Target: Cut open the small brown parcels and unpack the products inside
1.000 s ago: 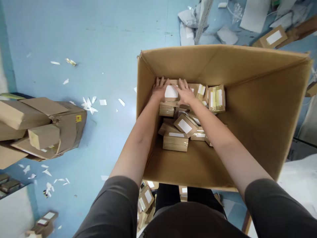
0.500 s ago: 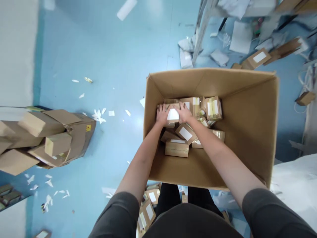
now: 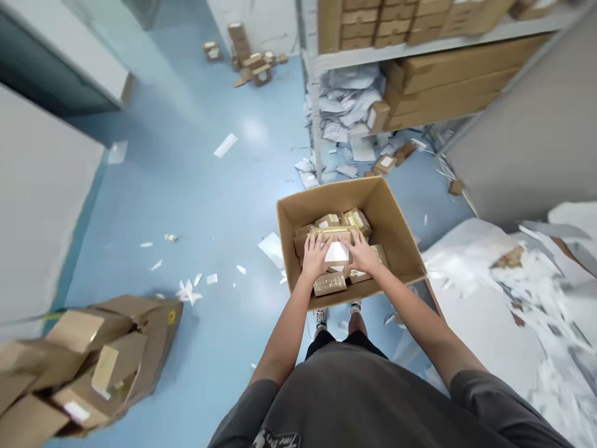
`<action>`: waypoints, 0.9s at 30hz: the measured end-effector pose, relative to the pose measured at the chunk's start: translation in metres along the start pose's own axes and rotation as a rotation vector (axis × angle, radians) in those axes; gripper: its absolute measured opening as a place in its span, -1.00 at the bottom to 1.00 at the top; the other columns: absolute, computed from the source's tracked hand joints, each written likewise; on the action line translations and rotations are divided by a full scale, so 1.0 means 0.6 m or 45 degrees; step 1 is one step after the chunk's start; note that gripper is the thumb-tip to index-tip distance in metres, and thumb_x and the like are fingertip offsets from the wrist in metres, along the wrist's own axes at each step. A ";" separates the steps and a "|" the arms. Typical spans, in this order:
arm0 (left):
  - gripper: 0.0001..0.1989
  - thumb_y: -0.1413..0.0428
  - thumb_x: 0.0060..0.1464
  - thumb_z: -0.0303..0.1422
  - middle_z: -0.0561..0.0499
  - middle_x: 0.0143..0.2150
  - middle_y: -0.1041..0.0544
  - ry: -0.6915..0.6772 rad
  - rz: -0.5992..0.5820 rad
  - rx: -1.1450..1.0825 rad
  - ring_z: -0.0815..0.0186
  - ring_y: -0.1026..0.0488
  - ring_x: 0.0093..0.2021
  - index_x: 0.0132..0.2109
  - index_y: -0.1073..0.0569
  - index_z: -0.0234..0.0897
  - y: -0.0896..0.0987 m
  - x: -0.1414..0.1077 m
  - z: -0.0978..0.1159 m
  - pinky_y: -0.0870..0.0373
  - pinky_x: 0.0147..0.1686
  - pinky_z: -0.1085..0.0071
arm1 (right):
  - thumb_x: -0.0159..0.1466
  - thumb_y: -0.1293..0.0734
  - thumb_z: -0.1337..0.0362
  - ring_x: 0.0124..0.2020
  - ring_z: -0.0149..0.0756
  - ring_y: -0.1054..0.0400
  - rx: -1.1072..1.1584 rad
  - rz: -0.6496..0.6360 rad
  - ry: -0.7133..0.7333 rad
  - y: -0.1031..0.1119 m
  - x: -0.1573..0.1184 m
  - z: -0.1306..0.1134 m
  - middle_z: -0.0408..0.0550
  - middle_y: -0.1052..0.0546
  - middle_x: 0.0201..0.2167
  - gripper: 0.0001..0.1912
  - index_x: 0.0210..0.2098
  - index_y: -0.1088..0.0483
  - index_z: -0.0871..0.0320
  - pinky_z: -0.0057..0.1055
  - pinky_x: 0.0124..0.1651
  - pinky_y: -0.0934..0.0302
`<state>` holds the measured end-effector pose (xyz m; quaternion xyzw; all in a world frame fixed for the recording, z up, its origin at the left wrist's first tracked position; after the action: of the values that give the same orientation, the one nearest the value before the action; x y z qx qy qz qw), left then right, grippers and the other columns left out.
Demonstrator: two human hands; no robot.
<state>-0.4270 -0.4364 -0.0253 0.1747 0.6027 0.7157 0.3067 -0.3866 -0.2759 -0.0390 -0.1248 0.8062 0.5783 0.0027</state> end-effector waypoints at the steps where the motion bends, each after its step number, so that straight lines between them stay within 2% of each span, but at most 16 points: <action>1: 0.22 -0.45 -0.06 -0.33 -0.31 0.67 0.03 -0.074 0.017 0.008 -0.26 0.24 0.67 0.65 -0.04 -0.16 0.024 0.003 0.034 0.21 0.58 -0.22 | -0.01 -0.73 0.21 0.59 0.61 0.23 -0.014 0.052 -0.052 0.030 -0.036 0.006 0.16 0.39 0.67 0.45 0.66 0.10 -0.14 0.39 0.43 -0.13; 4: 0.18 -0.44 -0.02 -0.32 -0.31 0.66 0.00 -0.313 0.050 0.037 -0.26 0.20 0.67 0.64 -0.05 -0.15 0.078 0.014 0.148 0.18 0.58 -0.22 | -0.01 -0.71 0.21 0.58 0.62 0.23 -0.043 0.193 -0.231 0.103 -0.153 0.037 0.19 0.36 0.67 0.42 0.66 0.07 -0.07 0.38 0.43 -0.13; 6: 0.17 -0.43 0.01 -0.29 -0.28 0.67 0.00 -0.479 0.056 0.053 -0.24 0.19 0.67 0.65 -0.03 -0.12 0.098 0.021 0.232 0.18 0.57 -0.23 | 0.00 -0.70 0.22 0.58 0.62 0.23 -0.047 0.274 -0.361 0.138 -0.238 0.063 0.19 0.35 0.67 0.41 0.66 0.05 -0.05 0.38 0.45 -0.10; 9: 0.19 -0.43 0.01 -0.28 -0.27 0.67 0.02 -0.732 0.039 0.079 -0.25 0.23 0.67 0.66 0.00 -0.11 0.102 0.025 0.372 0.22 0.58 -0.24 | -0.02 -0.70 0.23 0.57 0.62 0.24 -0.017 0.380 -0.578 0.167 -0.376 0.107 0.19 0.32 0.66 0.40 0.66 0.03 -0.01 0.40 0.49 -0.02; 12: 0.20 -0.42 0.00 -0.30 -0.27 0.67 0.02 -0.968 -0.008 0.113 -0.27 0.24 0.67 0.66 0.01 -0.13 0.076 0.020 0.529 0.23 0.58 -0.23 | -0.04 -0.71 0.22 0.57 0.62 0.26 0.039 0.458 -0.818 0.169 -0.531 0.157 0.20 0.28 0.66 0.40 0.65 -0.01 0.00 0.41 0.50 0.03; 16: 0.23 -0.43 -0.03 -0.34 -0.25 0.68 0.05 -1.220 -0.135 0.148 -0.25 0.26 0.67 0.66 0.03 -0.11 0.003 -0.003 0.753 0.23 0.58 -0.20 | -0.04 -0.72 0.20 0.57 0.63 0.26 0.133 0.532 -1.110 0.139 -0.747 0.226 0.19 0.28 0.65 0.40 0.64 -0.02 -0.02 0.45 0.49 0.06; 20: 0.22 -0.43 -0.06 -0.36 -0.27 0.69 0.09 -1.425 -0.312 0.167 -0.24 0.29 0.67 0.65 -0.01 -0.13 -0.100 -0.042 0.953 0.23 0.58 -0.15 | -0.02 -0.72 0.16 0.58 0.62 0.30 0.256 0.592 -1.340 0.073 -0.933 0.291 0.24 0.31 0.66 0.39 0.64 -0.02 0.02 0.42 0.51 0.11; 23: 0.24 -0.43 -0.09 -0.38 -0.32 0.68 0.12 -1.487 -0.483 0.225 -0.26 0.29 0.67 0.65 -0.01 -0.17 -0.193 -0.068 1.053 0.17 0.57 -0.15 | -0.02 -0.72 0.16 0.59 0.58 0.32 0.406 0.567 -1.483 0.001 -1.023 0.333 0.34 0.29 0.65 0.39 0.65 0.01 0.06 0.37 0.50 0.09; 27: 0.35 -0.50 -0.18 -0.36 -0.41 0.68 0.14 -1.469 -0.751 0.345 -0.31 0.26 0.66 0.65 0.04 -0.25 -0.311 -0.089 1.121 0.03 0.53 -0.17 | -0.08 -0.75 0.19 0.60 0.54 0.33 0.670 0.437 -1.647 -0.099 -1.086 0.378 0.42 0.30 0.64 0.48 0.65 0.05 0.06 0.28 0.50 0.08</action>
<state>0.0727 0.0528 -0.0566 0.3948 0.4492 0.3111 0.7386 0.2250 0.0469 -0.0724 0.3760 0.7641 0.3154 0.4188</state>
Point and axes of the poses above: each hand's wrist, its own x-axis towards the middle knuckle, its own y-axis out of the back of the hand, z = x × y, the point moved 9 cm from there along x, towards the middle knuckle
